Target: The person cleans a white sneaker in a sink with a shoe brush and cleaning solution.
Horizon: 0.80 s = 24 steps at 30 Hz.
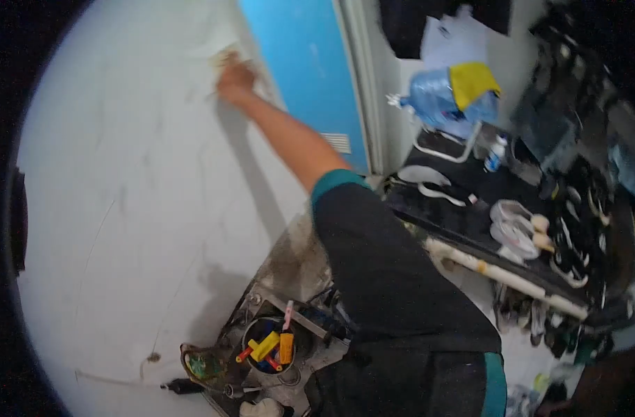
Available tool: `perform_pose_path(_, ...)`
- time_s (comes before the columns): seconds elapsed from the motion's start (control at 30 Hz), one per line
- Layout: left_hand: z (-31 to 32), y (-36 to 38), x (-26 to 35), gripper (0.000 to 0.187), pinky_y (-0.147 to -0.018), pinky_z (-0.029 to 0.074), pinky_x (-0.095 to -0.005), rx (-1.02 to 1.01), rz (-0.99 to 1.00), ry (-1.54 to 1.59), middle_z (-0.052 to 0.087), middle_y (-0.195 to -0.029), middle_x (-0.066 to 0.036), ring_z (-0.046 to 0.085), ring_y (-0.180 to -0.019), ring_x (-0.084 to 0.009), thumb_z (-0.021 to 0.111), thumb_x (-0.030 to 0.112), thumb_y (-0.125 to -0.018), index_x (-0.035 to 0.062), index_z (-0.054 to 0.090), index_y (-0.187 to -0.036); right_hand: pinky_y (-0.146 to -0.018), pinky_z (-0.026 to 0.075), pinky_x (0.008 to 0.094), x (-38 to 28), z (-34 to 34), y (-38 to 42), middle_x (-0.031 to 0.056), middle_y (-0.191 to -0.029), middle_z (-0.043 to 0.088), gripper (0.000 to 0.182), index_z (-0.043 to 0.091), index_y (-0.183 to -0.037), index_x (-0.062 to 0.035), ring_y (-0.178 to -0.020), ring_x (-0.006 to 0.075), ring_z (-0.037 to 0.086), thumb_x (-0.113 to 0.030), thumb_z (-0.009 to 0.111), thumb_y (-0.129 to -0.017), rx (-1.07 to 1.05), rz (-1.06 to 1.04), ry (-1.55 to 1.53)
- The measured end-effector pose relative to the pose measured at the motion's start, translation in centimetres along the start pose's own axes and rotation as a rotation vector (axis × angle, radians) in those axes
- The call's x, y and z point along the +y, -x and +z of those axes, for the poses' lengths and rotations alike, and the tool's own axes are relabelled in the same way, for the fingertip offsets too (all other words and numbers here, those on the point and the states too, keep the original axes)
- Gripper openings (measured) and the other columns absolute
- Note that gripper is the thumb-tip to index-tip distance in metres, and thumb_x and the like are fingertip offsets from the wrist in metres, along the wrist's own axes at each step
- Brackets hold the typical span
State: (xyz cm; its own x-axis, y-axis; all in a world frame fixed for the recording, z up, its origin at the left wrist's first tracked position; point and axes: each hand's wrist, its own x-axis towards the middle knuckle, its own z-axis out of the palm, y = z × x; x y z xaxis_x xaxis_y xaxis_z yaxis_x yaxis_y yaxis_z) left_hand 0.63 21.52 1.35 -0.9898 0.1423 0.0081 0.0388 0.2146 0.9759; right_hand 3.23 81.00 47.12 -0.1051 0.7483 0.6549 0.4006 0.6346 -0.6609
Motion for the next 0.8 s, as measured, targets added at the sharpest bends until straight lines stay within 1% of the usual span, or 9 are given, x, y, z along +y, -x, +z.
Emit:
perform_pose_path(0.17, 2.2, 1.1, 1.6, 0.068, -0.097, 0.043, -0.0444, -0.03, 0.046, -0.068, 0.054, -0.124, -0.012, 0.053, -0.111, -0.0278, 0.026, 0.061, -0.097, 0.006, 0.049, -0.129, -0.088, 0.049, 0.0489, 0.6, -0.3, -0.2, 0.0268, -0.102, 0.065, 0.067, 0.035, -0.139, 0.0074, -0.095, 0.0389, 0.065, -0.017, 0.056, -0.08, -0.026, -0.053, -0.112)
perform_pose_path(0.3, 3.0, 1.6, 2.5, 0.067, -0.096, 0.043, -0.0439, -0.022, 0.067, -0.096, 0.054, -0.123, -0.012, 0.053, -0.11, -0.0272, 0.027, 0.061, -0.098, 0.0058, 0.049, -0.128, -0.098, 0.044, 0.046, -0.9, 0.8, 4.8, 0.0228, -0.126, 0.056, 0.063, 0.04, -0.137, 0.0027, -0.116, 0.036, 0.055, -0.02, 0.061, -0.082, 0.118, -0.054, -0.376)
perform_pose_path(0.4, 2.7, 2.2, 2.7, 0.066, -0.096, 0.043, -0.0436, 0.0, 0.068, -0.102, 0.055, -0.122, -0.012, 0.053, -0.109, -0.0268, 0.027, 0.061, -0.098, 0.0057, 0.05, -0.127, -0.092, 0.047, 0.044, -2.6, -2.4, 15.9, 0.0188, -0.116, 0.062, 0.028, 0.058, -0.109, -0.0013, -0.107, 0.036, 0.059, -0.009, 0.06, -0.081, 0.23, -0.293, -0.787)
perform_pose_path(0.47, 2.2, 2.5, 2.6, 0.066, -0.096, 0.043, -0.0434, 0.018, 0.068, -0.119, 0.055, -0.122, -0.012, 0.053, -0.109, -0.0266, 0.027, 0.06, -0.098, 0.0056, 0.05, -0.127, -0.064, 0.05, 0.034, -3.8, -5.7, 24.2, 0.012, -0.081, 0.066, 0.003, 0.059, -0.083, -0.002, -0.071, 0.0233, 0.065, -0.004, 0.057, -0.083, -0.044, -0.17, -1.106)
perform_pose_path(0.5, 1.5, 2.8, 2.6, 0.066, -0.095, 0.043, -0.0433, 0.03, 0.068, -0.122, 0.055, -0.121, -0.012, 0.053, -0.108, -0.0264, 0.027, 0.06, -0.098, 0.0056, 0.05, -0.127, -0.053, 0.043, 0.0398, -4.3, -6.1, 28.8, 0.0121, -0.065, 0.057, 0.007, 0.057, -0.078, -0.0042, -0.057, 0.0255, 0.057, -0.01, 0.06, -0.082, -0.262, -0.084, -1.175)
perform_pose_path(0.57, 1.0, 3.1, 2.6, 0.066, -0.095, 0.044, -0.0431, 0.051, 0.069, -0.119, 0.055, -0.121, -0.012, 0.054, -0.108, -0.0262, 0.027, 0.06, -0.098, 0.0055, 0.05, -0.126, -0.052, 0.043, 0.0315, -4.3, -6.4, 37.5, 0.0064, -0.06, 0.055, 0.013, 0.057, -0.078, -0.0049, -0.053, 0.0173, 0.054, -0.015, 0.061, -0.086, -0.529, -0.247, -1.207)
perform_pose_path(0.63, -0.2, 3.4, 2.4, 0.065, -0.095, 0.044, -0.0429, 0.079, 0.064, -0.1, 0.055, -0.12, -0.012, 0.054, -0.107, -0.0259, 0.027, 0.06, -0.098, 0.0054, 0.051, -0.126, -0.053, 0.044, 0.037, -4.5, -4.8, 46.7, 0.0106, -0.062, 0.057, 0.029, 0.058, -0.078, -0.004, -0.055, 0.0214, 0.056, -0.032, 0.065, -0.084, -1.134, -0.164, -1.129)
perform_pose_path(0.7, -2.6, 4.2, 1.9, 0.065, -0.094, 0.044, -0.0427, 0.124, 0.056, -0.073, 0.056, -0.119, -0.012, 0.054, -0.107, -0.0257, 0.027, 0.06, -0.099, 0.0054, 0.051, -0.125, -0.06, 0.048, 0.0423, -4.5, -4.1, 52.1, 0.0166, -0.072, 0.062, 0.042, 0.062, -0.083, -0.0017, -0.066, 0.0281, 0.062, -0.043, 0.07, -0.077, -1.579, -0.556, -0.822)
perform_pose_path(0.8, -7.2, 6.4, 1.0, 0.065, -0.094, 0.044, -0.0423, 0.23, 0.047, -0.002, 0.056, -0.119, -0.011, 0.054, -0.106, -0.0253, 0.027, 0.059, -0.099, 0.0052, 0.051, -0.125, -0.074, 0.052, 0.0449, -5.4, -3.9, 61.3, 0.0251, -0.09, 0.066, 0.076, 0.06, -0.108, 0.0086, -0.086, 0.0408, 0.065, -0.052, 0.076, -0.065, -1.618, -0.563, -0.724)
